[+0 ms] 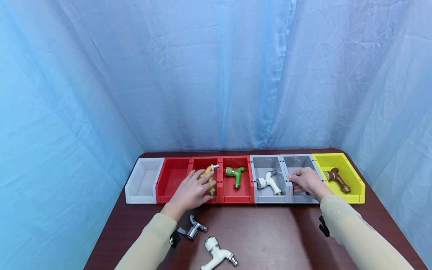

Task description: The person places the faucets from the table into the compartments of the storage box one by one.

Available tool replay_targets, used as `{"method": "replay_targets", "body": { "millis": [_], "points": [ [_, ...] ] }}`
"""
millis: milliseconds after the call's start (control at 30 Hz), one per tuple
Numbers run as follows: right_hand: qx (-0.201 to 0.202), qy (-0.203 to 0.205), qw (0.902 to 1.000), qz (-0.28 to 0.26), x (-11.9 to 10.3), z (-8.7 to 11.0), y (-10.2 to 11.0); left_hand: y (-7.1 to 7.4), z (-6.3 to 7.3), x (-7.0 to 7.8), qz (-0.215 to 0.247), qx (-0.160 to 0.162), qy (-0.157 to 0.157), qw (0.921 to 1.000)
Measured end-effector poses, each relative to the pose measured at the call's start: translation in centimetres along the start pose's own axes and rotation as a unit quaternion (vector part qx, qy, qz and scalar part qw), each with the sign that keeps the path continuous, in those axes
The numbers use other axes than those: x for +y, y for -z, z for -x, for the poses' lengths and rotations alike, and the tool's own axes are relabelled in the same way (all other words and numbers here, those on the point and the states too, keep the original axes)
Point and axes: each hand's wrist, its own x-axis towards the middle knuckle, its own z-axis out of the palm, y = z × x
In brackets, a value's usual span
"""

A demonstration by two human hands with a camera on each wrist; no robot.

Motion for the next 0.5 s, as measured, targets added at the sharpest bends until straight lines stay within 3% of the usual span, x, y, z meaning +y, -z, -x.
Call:
{"method": "replay_targets", "body": {
  "millis": [500],
  "points": [
    [0.003, -0.001, 1.0, -0.007, -0.1, 0.2, 0.0, -0.6, -1.1, -0.2, -0.002, -0.018, 0.057, 0.9982]
  ]
}}
